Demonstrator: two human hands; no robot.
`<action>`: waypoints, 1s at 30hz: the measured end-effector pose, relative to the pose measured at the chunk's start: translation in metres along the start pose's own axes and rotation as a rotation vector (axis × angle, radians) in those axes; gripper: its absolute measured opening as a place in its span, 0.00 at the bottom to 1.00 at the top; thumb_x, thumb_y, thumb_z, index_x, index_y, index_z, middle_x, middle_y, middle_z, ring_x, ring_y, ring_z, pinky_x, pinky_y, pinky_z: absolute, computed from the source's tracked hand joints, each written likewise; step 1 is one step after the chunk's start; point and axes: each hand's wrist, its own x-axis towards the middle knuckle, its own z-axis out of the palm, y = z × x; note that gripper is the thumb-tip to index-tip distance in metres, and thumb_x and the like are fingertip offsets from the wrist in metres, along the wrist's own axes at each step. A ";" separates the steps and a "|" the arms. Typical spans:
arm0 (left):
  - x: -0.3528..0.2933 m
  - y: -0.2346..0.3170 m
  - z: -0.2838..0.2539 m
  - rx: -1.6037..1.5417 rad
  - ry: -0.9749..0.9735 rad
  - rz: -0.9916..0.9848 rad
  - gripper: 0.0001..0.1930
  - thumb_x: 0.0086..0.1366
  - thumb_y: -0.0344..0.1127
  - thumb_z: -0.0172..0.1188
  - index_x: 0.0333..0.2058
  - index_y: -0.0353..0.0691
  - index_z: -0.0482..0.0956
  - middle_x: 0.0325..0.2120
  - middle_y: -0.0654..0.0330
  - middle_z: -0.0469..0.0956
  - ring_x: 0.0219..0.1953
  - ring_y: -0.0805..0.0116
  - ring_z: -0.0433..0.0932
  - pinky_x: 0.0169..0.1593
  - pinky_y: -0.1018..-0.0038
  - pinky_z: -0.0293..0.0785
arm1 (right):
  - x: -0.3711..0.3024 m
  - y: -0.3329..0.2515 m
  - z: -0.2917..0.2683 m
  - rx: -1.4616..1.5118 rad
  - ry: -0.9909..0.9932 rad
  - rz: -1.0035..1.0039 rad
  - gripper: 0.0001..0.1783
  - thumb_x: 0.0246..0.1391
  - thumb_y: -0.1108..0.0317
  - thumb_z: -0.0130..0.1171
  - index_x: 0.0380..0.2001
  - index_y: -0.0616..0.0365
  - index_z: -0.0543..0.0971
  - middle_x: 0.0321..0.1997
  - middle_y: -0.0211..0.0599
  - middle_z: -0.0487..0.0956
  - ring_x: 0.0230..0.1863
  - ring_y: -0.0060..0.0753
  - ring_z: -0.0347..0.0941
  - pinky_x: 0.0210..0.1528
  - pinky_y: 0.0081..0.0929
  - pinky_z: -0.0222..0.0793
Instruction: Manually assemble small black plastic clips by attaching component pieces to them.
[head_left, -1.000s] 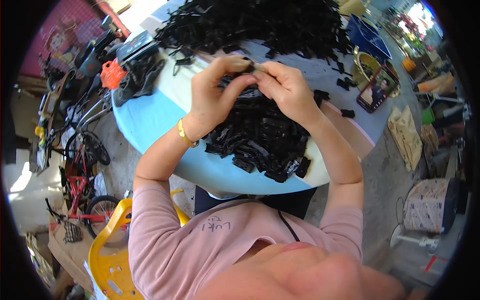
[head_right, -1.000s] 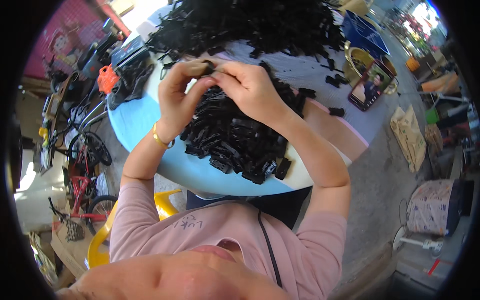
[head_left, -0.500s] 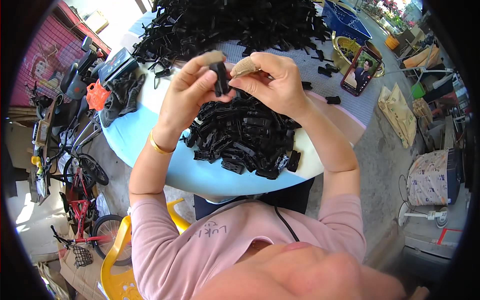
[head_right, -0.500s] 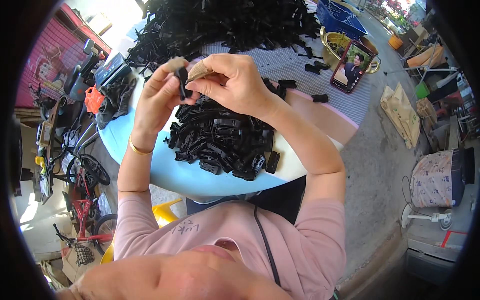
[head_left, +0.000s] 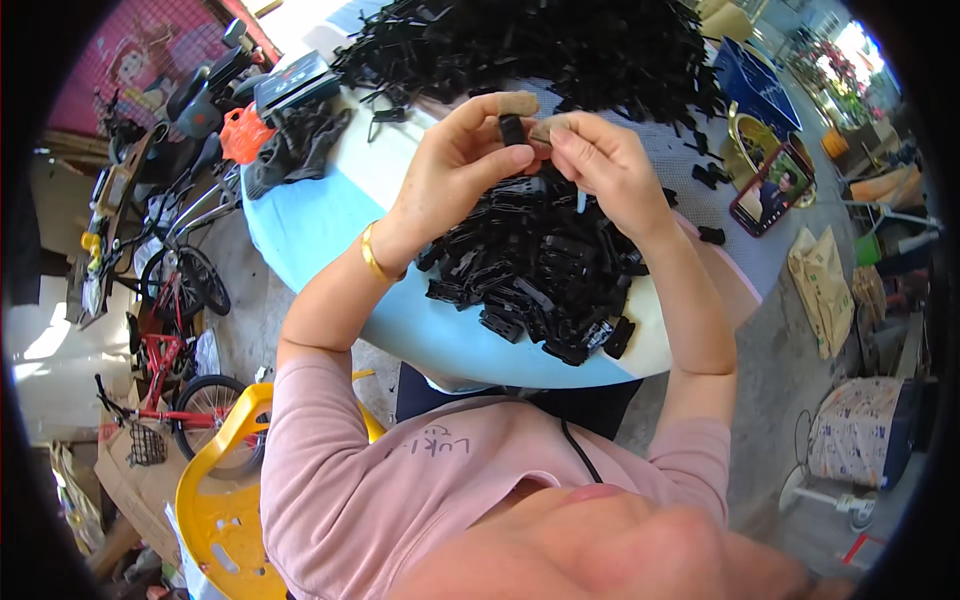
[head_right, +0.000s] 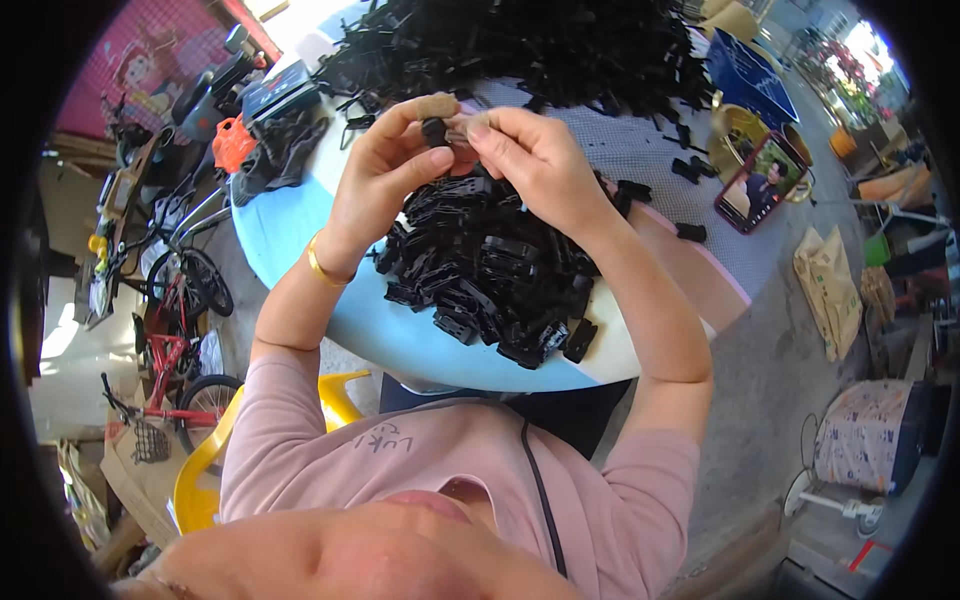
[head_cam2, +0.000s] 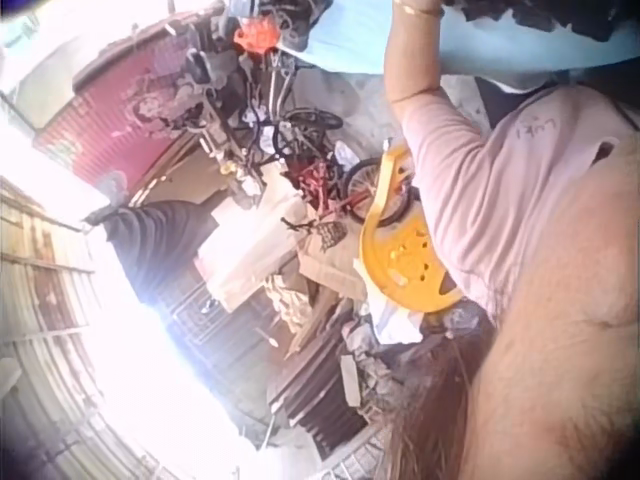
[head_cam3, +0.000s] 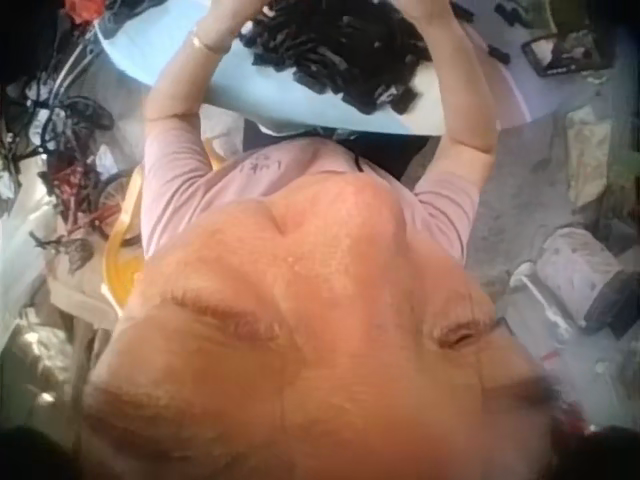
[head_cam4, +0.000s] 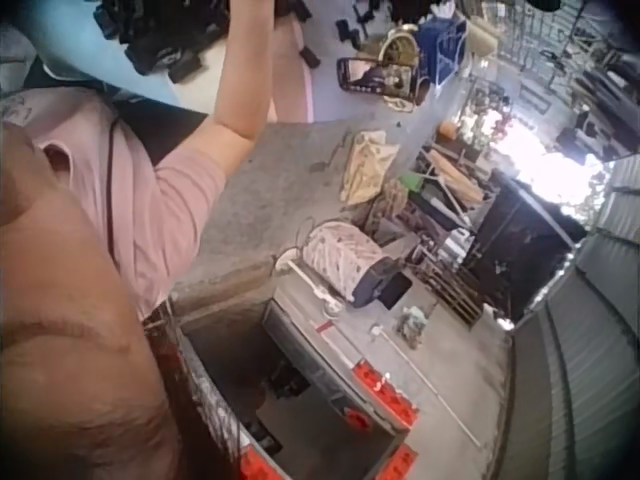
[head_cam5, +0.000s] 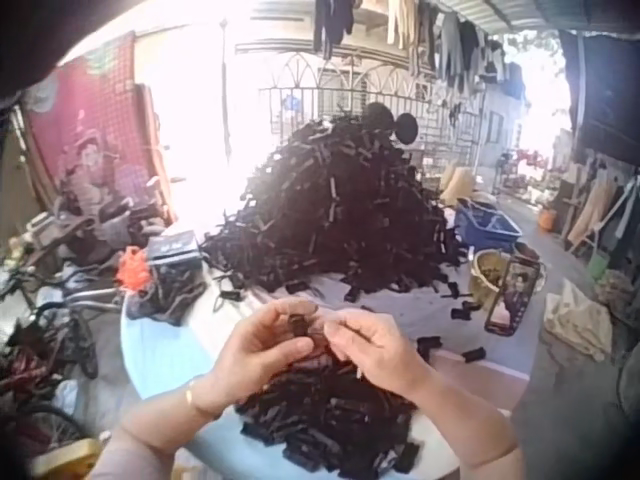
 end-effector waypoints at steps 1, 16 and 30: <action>0.001 -0.004 -0.002 0.017 0.006 0.025 0.20 0.59 0.21 0.53 0.50 0.32 0.64 0.43 0.56 0.72 0.42 0.74 0.73 0.47 0.78 0.72 | 0.000 0.002 0.004 0.005 -0.015 -0.005 0.11 0.58 0.68 0.48 0.37 0.64 0.75 0.21 0.22 0.68 0.20 0.11 0.59 0.22 0.10 0.53; -0.010 -0.009 0.000 0.472 0.029 0.396 0.12 0.58 0.20 0.52 0.42 0.29 0.68 0.44 0.51 0.72 0.44 0.68 0.73 0.47 0.76 0.71 | -0.009 -0.010 0.022 -0.135 0.071 -0.096 0.10 0.57 0.68 0.48 0.31 0.64 0.76 0.15 0.23 0.66 0.18 0.11 0.58 0.20 0.12 0.52; 0.012 -0.006 -0.009 0.101 0.185 0.048 0.17 0.62 0.24 0.47 0.51 0.32 0.65 0.39 0.56 0.73 0.37 0.71 0.75 0.44 0.76 0.73 | 0.024 0.068 -0.126 -1.065 0.572 0.126 0.19 0.43 0.58 0.57 0.38 0.56 0.78 0.35 0.49 0.78 0.38 0.46 0.76 0.43 0.34 0.69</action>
